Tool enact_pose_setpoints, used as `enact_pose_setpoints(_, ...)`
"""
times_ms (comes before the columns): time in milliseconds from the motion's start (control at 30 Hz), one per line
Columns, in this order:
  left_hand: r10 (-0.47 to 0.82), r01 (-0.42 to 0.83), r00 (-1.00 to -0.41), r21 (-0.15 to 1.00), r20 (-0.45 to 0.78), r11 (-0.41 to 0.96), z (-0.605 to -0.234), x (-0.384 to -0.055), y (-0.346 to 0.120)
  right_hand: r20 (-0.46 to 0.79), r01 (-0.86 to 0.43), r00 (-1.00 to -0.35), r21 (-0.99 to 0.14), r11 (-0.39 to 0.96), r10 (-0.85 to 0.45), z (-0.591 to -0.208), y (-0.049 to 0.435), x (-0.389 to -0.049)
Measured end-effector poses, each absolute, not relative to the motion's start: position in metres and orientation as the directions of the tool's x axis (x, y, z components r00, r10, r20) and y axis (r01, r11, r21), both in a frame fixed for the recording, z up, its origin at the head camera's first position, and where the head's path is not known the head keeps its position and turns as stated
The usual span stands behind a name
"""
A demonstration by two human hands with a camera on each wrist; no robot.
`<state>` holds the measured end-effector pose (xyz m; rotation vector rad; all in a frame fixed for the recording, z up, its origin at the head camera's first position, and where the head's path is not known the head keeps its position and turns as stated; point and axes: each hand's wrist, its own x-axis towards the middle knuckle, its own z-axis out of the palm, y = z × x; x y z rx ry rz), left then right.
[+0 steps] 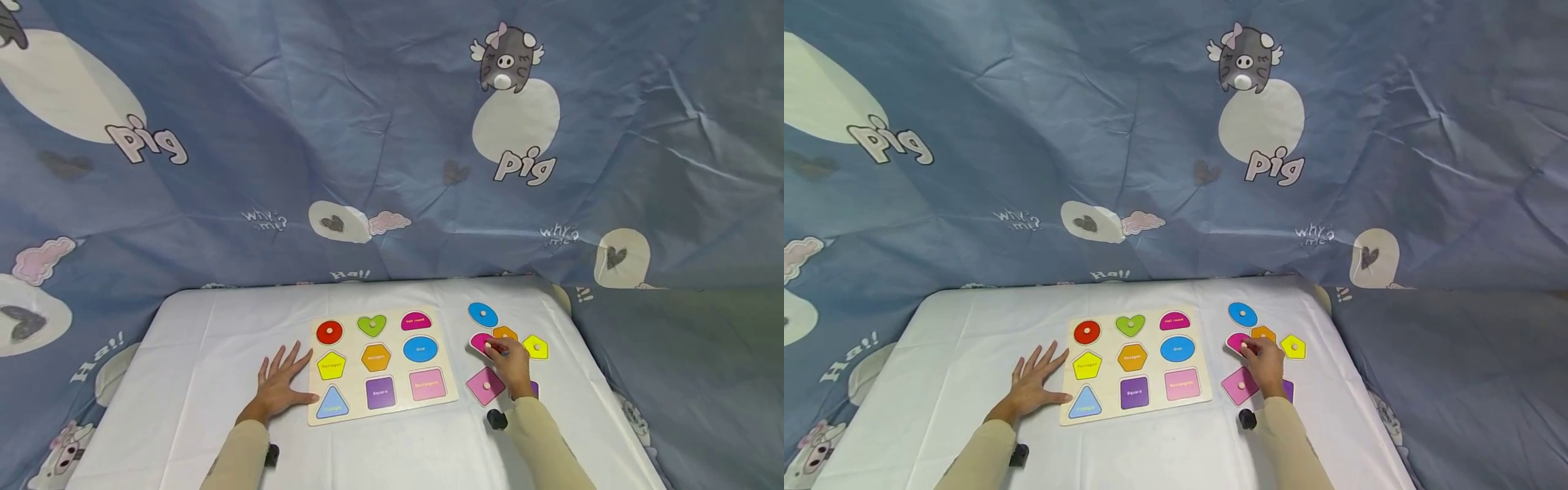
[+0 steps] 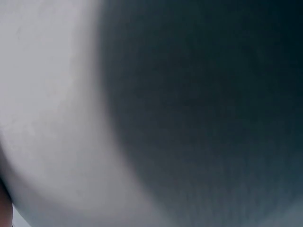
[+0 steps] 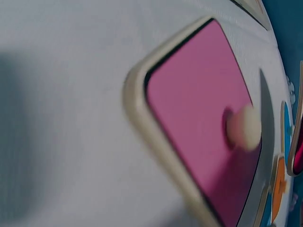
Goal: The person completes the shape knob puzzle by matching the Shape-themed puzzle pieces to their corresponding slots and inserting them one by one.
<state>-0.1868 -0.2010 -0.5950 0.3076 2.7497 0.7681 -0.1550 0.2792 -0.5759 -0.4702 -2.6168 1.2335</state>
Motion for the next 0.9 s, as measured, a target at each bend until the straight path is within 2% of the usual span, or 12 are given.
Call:
enact_pose_setpoints(200,0.279,0.140,-0.941,0.532,-0.191,0.835,-0.595,-0.188,-0.201,0.119,0.128,-0.934,-0.767,0.629,0.335,-0.575,0.267,-0.165)
enact_pose_setpoints(400,0.283,0.150,-0.943,0.535,-0.176,0.832,-0.594,-0.187,-0.202,0.089,0.120,-0.949,-0.788,0.604,0.304,-0.572,0.251,-0.180)
enact_pose_setpoints(900,0.279,0.146,-0.943,0.529,-0.180,0.836,-0.593,-0.185,-0.202,0.147,0.021,-0.964,-0.791,0.612,0.222,-0.568,0.219,-0.215)
